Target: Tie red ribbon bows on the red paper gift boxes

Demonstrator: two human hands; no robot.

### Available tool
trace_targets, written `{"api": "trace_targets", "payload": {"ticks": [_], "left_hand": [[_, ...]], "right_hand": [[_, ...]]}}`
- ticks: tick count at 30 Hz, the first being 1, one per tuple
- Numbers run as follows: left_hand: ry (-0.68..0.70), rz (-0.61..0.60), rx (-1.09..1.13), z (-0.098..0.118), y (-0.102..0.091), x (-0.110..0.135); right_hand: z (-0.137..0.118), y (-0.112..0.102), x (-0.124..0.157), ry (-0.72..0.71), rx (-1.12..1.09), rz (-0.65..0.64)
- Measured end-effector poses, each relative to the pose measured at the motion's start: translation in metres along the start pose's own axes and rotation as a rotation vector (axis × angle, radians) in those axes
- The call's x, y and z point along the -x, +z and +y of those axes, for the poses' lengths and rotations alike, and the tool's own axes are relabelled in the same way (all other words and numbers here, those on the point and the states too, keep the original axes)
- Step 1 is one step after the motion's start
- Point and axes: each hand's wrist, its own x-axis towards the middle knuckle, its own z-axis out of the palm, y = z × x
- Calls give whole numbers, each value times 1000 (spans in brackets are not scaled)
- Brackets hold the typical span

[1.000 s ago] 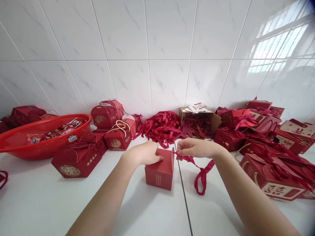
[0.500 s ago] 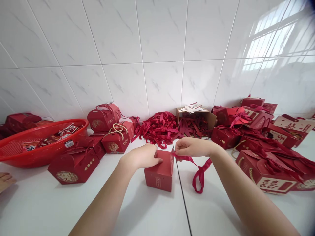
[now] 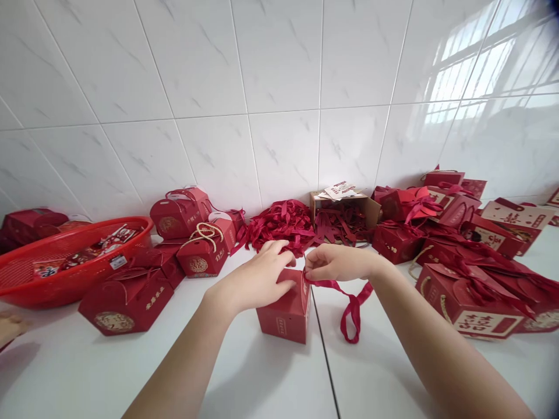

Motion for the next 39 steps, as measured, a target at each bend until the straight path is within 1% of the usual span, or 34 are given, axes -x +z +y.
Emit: {"api": "trace_targets", "payload": {"ticks": [2,5,10,13,15,17,18,20,22,24,26,28,30,31,32,34,35,37,38,39], "left_hand": [[53,2,36,2,1,0],[117,47,51,5,3,-1],[171,129,25,9,3,-5],[202,207,-29,11,0,-5],[234,310,-58,13,-4,-3],[273,486,-51,16,-7,0],[291,594,-34,17,-9,3],[320,800,17,20,-12,7],[363,963,75,21,-14,12],[398,1055,126,22,-17,15],[391,1083,163,20,-22,18],[316,1060,188,15,-26,21],[182,971,202,9,-29,22],[89,894,202,6,-30,23],[-14,792,194,3,-30,23],[-208,533,142,-2,-26,22],[-282,401,97,-4,-23,20],[-367,190,-6,-5,-16,16],[-381,123,-51,-5,-13,13],[-384,85,-84,-5,-9,10]], "right_hand": [[0,0,1,10,20,13],[0,0,1,8,3,10],[0,1,1,-26,-15,-4],[-1,1,5,23,62,66],[-3,-1,10,60,78,153],[-6,-4,16,25,62,216],[-8,-5,19,-30,47,231],[-15,-5,22,-186,-20,219],[-22,-3,23,-323,-145,211],[-29,1,24,-386,-250,274],[-36,4,27,-402,-300,389],[-41,7,36,-430,-344,483],[-47,8,47,-478,-393,566],[-50,8,54,-512,-414,616],[-52,9,60,-550,-430,667],[-58,11,72,-611,-453,758],[-61,12,78,-621,-458,793],[-67,14,89,-589,-445,835],[-69,14,95,-555,-429,845],[-70,14,100,-521,-410,846]]}}
